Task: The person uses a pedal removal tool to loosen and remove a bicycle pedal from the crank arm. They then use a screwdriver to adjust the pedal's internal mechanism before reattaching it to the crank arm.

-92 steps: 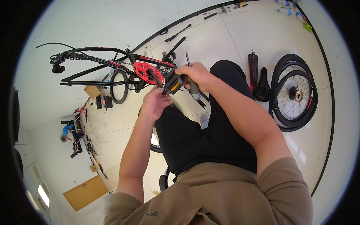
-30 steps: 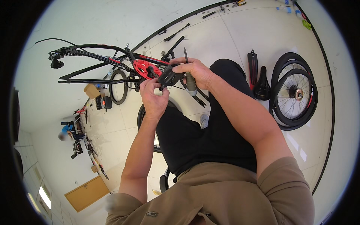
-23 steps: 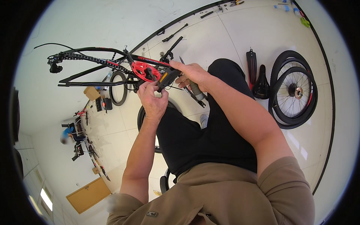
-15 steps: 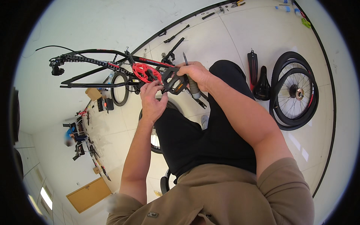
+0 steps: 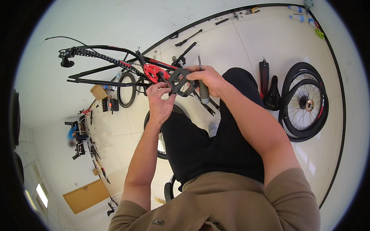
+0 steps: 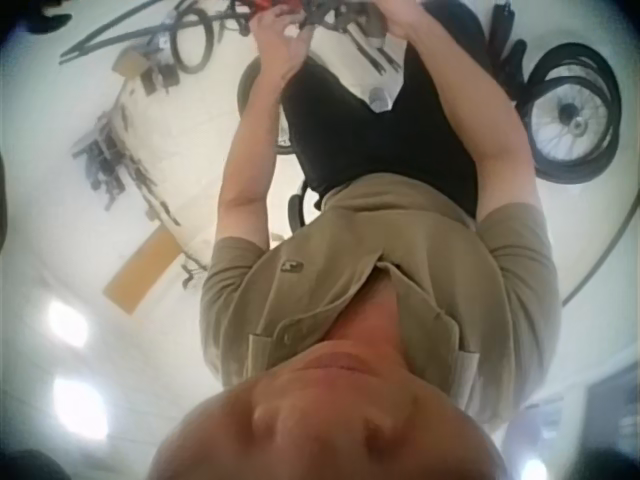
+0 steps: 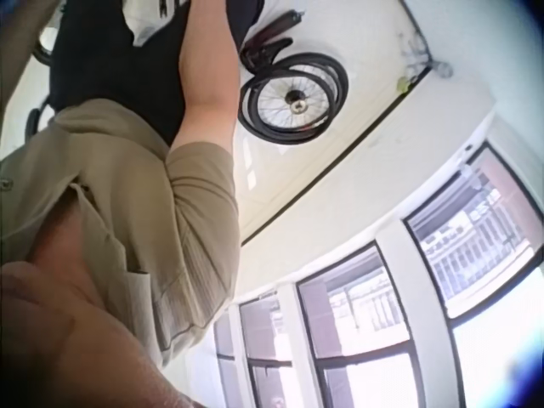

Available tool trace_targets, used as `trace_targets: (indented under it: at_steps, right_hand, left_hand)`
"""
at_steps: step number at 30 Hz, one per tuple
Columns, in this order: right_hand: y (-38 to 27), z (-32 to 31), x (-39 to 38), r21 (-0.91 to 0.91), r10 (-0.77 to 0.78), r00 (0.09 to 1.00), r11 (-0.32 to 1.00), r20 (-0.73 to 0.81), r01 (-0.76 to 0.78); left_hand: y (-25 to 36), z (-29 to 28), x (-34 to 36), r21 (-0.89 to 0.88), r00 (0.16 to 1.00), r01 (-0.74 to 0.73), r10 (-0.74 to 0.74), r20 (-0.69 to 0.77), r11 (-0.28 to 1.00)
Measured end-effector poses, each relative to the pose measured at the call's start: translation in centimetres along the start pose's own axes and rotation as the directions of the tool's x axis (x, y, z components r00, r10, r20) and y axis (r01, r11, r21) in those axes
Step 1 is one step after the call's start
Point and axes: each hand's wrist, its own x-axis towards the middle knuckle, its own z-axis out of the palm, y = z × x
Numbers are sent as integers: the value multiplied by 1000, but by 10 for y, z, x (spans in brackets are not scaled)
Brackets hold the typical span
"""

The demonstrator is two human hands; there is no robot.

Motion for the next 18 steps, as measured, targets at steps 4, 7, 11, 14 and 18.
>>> trace_targets:
  at_steps: [4, 7, 11, 14, 18]
  right_hand:
    - [1, -6, 1, -25, -14, 1000, 1000, 3, 15]
    - [3, -3, -2, -10, -4, 1000, 1000, -25, 4]
    - [4, -6, -1, -5, -22, 999, 1000, -29, 22]
    - [4, -8, 1, 38, -34, 999, 999, -28, 35]
    - [4, -7, 1, 46, -38, 999, 998, -18, 39]
  left_hand:
    - [7, 7, 3, -52, 995, 83, -86, -43, 995]
    - [4, 13, 0, -40, 996, 73, -75, -54, 997]
    - [7, 19, -4, -69, 997, 39, -43, -66, 997]
    - [8, 10, -2, -75, 999, 31, -32, -2, 997]
    - [-1, -1, -3, 54, 995, -69, 65, 81, 996]
